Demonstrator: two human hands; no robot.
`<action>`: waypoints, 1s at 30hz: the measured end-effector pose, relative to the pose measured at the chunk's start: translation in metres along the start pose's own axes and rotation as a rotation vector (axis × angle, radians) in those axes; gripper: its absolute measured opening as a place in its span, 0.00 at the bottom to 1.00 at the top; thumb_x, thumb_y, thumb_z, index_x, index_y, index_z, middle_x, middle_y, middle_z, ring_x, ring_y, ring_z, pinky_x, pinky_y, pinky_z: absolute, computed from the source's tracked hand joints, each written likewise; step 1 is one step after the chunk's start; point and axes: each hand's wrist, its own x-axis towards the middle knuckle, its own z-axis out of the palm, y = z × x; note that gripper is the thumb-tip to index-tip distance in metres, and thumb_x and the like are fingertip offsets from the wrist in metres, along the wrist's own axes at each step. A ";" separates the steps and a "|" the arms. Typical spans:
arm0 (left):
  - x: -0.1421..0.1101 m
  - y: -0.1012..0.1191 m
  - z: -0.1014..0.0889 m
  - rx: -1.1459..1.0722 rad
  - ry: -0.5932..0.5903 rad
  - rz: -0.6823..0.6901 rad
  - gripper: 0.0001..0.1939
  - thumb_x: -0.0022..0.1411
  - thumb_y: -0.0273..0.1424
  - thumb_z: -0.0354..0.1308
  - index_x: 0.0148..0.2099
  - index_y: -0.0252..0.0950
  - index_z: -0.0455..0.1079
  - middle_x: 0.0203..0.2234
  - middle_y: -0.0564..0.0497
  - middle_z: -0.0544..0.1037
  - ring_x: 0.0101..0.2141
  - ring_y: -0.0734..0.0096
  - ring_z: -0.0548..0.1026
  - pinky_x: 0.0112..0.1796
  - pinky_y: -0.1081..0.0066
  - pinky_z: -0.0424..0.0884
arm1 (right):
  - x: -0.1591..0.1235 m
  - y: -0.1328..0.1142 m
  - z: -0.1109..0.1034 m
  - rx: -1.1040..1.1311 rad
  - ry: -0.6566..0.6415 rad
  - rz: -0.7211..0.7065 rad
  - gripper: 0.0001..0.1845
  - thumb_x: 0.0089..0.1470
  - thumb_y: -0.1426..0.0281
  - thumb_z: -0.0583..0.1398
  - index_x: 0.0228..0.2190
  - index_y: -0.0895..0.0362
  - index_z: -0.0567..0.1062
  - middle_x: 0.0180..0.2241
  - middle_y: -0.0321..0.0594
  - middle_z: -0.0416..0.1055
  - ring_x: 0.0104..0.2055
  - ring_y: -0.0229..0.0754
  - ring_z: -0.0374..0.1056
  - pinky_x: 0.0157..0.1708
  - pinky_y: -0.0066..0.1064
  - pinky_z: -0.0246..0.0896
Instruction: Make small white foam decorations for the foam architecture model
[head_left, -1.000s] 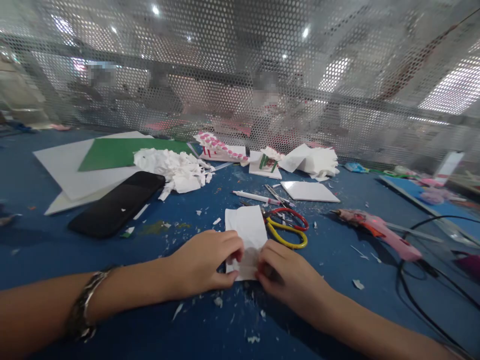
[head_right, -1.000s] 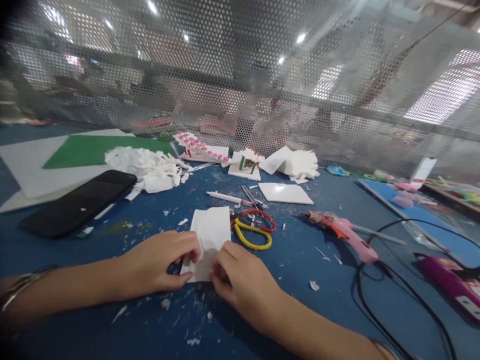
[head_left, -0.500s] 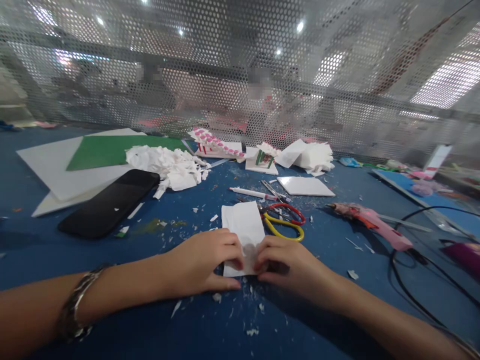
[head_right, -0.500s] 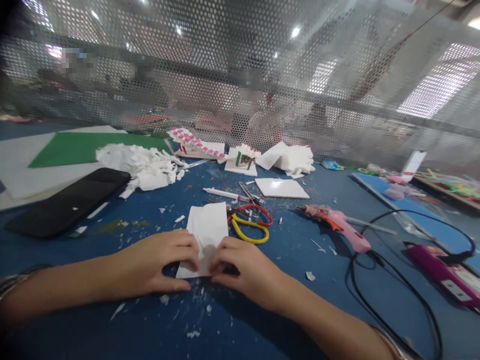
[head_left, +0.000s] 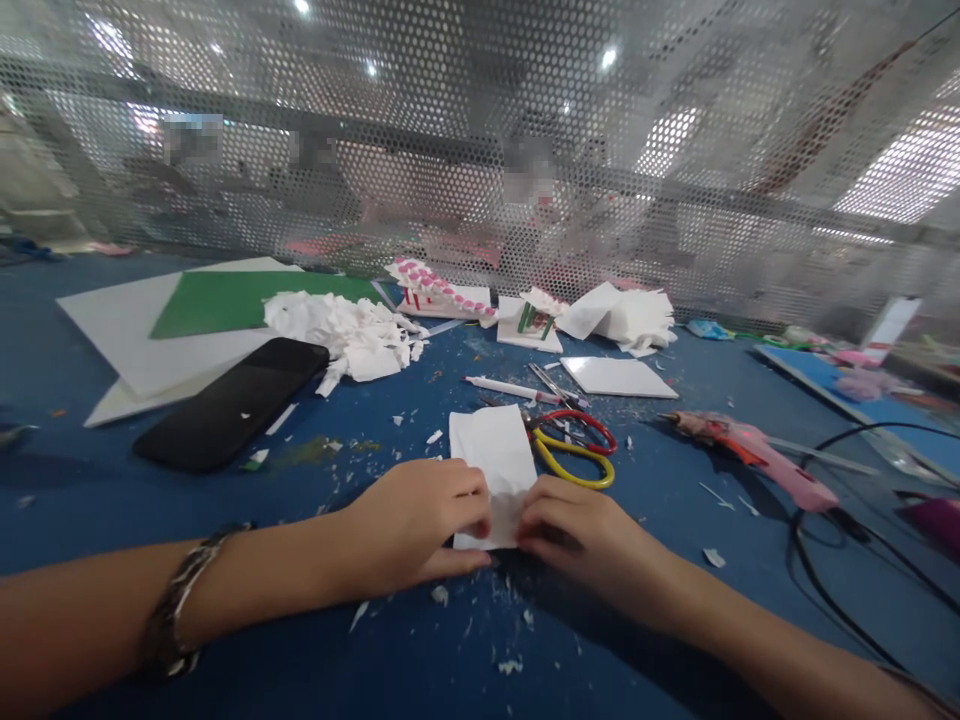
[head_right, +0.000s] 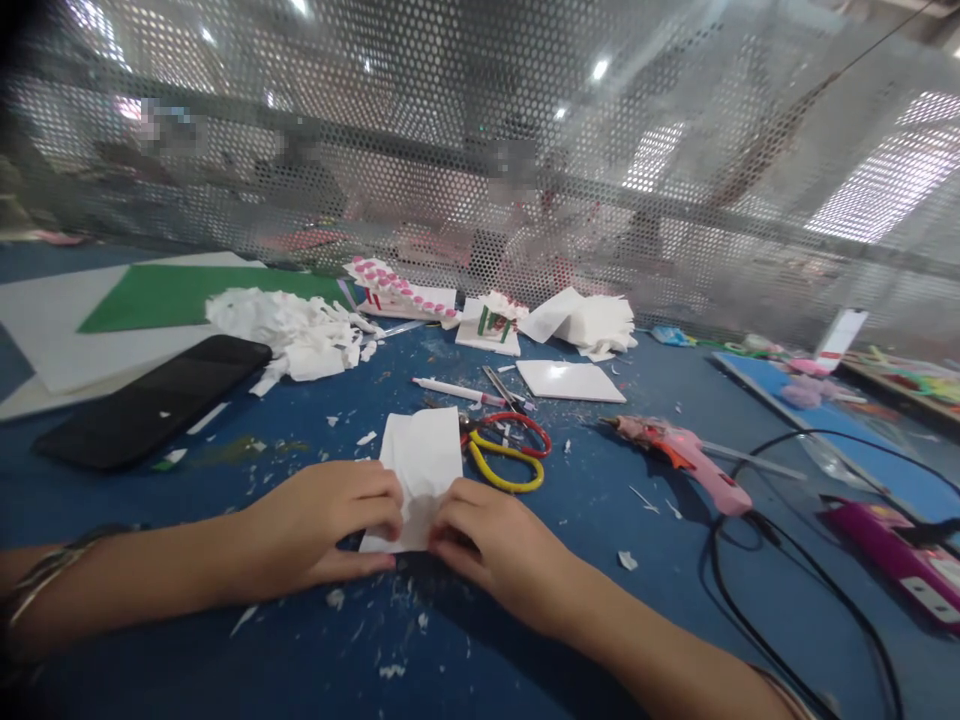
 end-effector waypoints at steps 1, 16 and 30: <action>0.001 0.000 0.000 -0.013 -0.002 -0.007 0.06 0.56 0.32 0.52 0.32 0.35 0.67 0.29 0.51 0.71 0.30 0.69 0.68 0.30 0.74 0.60 | 0.000 0.000 0.000 0.007 -0.002 0.010 0.06 0.52 0.71 0.53 0.28 0.58 0.70 0.29 0.38 0.66 0.31 0.34 0.63 0.31 0.25 0.60; 0.004 -0.007 0.001 -0.196 0.031 -0.188 0.10 0.50 0.34 0.59 0.22 0.34 0.66 0.28 0.55 0.70 0.33 0.70 0.67 0.42 0.64 0.52 | 0.006 -0.009 -0.003 0.021 0.046 0.133 0.04 0.48 0.76 0.55 0.23 0.59 0.68 0.25 0.35 0.62 0.26 0.32 0.58 0.25 0.22 0.54; 0.000 -0.013 0.008 0.145 0.176 0.322 0.10 0.62 0.26 0.43 0.37 0.39 0.66 0.26 0.56 0.73 0.28 0.76 0.68 0.41 0.70 0.50 | 0.003 -0.007 -0.003 -0.052 0.044 0.042 0.06 0.49 0.78 0.53 0.25 0.59 0.68 0.26 0.36 0.64 0.28 0.33 0.60 0.28 0.22 0.54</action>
